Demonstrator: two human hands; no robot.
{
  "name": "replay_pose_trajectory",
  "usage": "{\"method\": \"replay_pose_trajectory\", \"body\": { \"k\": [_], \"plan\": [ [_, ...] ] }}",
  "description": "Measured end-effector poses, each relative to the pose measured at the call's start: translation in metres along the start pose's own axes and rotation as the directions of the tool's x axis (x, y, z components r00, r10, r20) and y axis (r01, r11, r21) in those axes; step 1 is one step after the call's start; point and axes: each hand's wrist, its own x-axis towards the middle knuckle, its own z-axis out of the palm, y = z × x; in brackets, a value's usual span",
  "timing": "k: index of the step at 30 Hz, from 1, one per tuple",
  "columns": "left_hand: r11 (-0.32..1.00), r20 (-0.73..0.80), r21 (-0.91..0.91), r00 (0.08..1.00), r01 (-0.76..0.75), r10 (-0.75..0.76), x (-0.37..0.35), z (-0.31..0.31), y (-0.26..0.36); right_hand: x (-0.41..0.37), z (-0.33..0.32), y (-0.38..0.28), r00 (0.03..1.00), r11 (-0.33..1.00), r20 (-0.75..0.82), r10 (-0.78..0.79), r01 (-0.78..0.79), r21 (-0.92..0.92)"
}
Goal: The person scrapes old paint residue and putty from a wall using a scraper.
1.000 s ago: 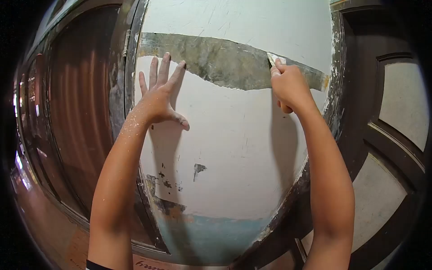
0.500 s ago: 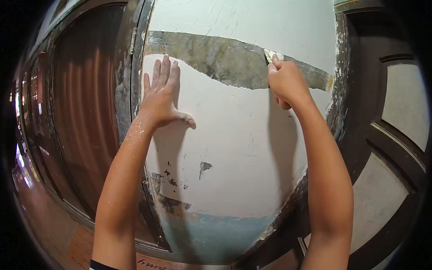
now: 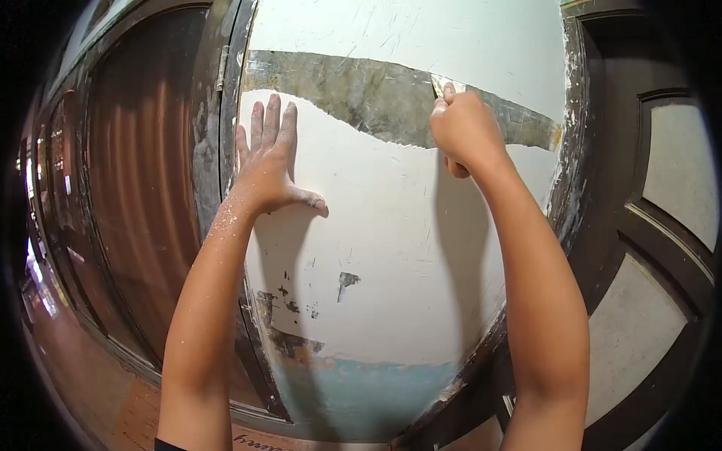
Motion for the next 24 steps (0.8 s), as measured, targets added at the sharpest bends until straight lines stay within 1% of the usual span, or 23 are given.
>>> {"method": "replay_pose_trajectory", "body": {
  "k": [2, 4, 5, 6, 8, 9, 10, 12, 14, 15, 16, 17, 18, 20, 21, 24],
  "plan": [
    [0.999, -0.039, -0.023, 0.999, -0.026, 0.025, 0.000, 0.003, -0.002, -0.004, 0.000, -0.002, 1.000, 1.000, 0.008, 0.001, -0.001, 0.007],
    [1.000, -0.039, -0.020, 0.999, -0.017, 0.016, 0.002, 0.003, -0.002, -0.005, -0.002, -0.007, 1.000, 1.000, 0.004, -0.011, 0.011, 0.023],
    [1.000, -0.033, -0.018, 0.999, -0.012, 0.012, 0.002, 0.002, -0.002, 0.001, 0.003, -0.003, 0.996, 0.996, -0.043, -0.075, 0.077, 0.038],
    [1.000, -0.018, -0.015, 1.000, -0.013, 0.012, 0.000, 0.002, -0.002, 0.002, 0.004, -0.005, 0.996, 0.996, -0.040, -0.073, 0.075, 0.041],
    [0.999, -0.025, -0.037, 1.000, -0.018, 0.017, -0.001, 0.001, 0.000, 0.002, 0.004, -0.013, 0.999, 0.996, 0.000, -0.052, 0.051, -0.069],
    [0.999, -0.018, -0.034, 1.000, -0.013, 0.013, -0.001, 0.001, 0.000, -0.010, -0.003, -0.024, 0.999, 1.000, 0.052, 0.016, -0.015, -0.023],
    [1.000, -0.017, -0.030, 1.000, -0.005, 0.004, 0.000, 0.000, 0.000, -0.011, -0.002, -0.024, 0.999, 1.000, 0.047, 0.012, -0.010, -0.023],
    [1.000, -0.004, -0.028, 1.000, 0.009, -0.010, 0.000, -0.001, -0.001, -0.008, 0.005, -0.024, 0.998, 0.996, 0.018, -0.064, 0.065, -0.061],
    [0.999, -0.010, -0.040, 1.000, 0.001, -0.001, -0.001, 0.000, 0.000, -0.008, 0.006, -0.026, 0.999, 0.997, 0.023, -0.044, 0.045, -0.059],
    [0.999, 0.044, -0.041, 0.998, 0.034, -0.033, -0.001, -0.009, 0.004, -0.007, 0.007, -0.028, 0.999, 0.998, 0.030, -0.027, 0.029, -0.060],
    [0.999, 0.044, -0.039, 0.998, 0.036, -0.034, -0.002, -0.007, 0.004, -0.006, 0.009, -0.030, 0.999, 0.998, 0.038, -0.010, 0.012, -0.060],
    [0.999, 0.027, -0.040, 0.999, 0.024, -0.023, -0.001, -0.005, 0.002, -0.007, 0.013, -0.025, 0.993, 0.991, -0.023, -0.112, 0.110, -0.073],
    [0.999, 0.008, -0.041, 1.000, 0.014, -0.013, 0.000, -0.003, 0.001, -0.002, 0.017, -0.022, 0.993, 0.991, -0.025, -0.118, 0.115, -0.072],
    [0.999, -0.001, -0.042, 1.000, 0.005, -0.005, -0.001, 0.000, -0.001, 0.006, 0.025, -0.018, 0.982, 0.979, -0.068, -0.178, 0.169, -0.112],
    [0.999, -0.004, -0.044, 1.000, -0.002, 0.002, -0.001, 0.000, -0.001, -0.007, 0.013, -0.038, 0.998, 0.996, 0.064, -0.014, 0.020, -0.087],
    [0.999, -0.011, -0.054, 1.000, 0.004, -0.005, -0.001, -0.002, 0.000, -0.012, 0.017, -0.046, 0.998, 0.996, 0.023, -0.051, 0.053, -0.071]
  ]
}}
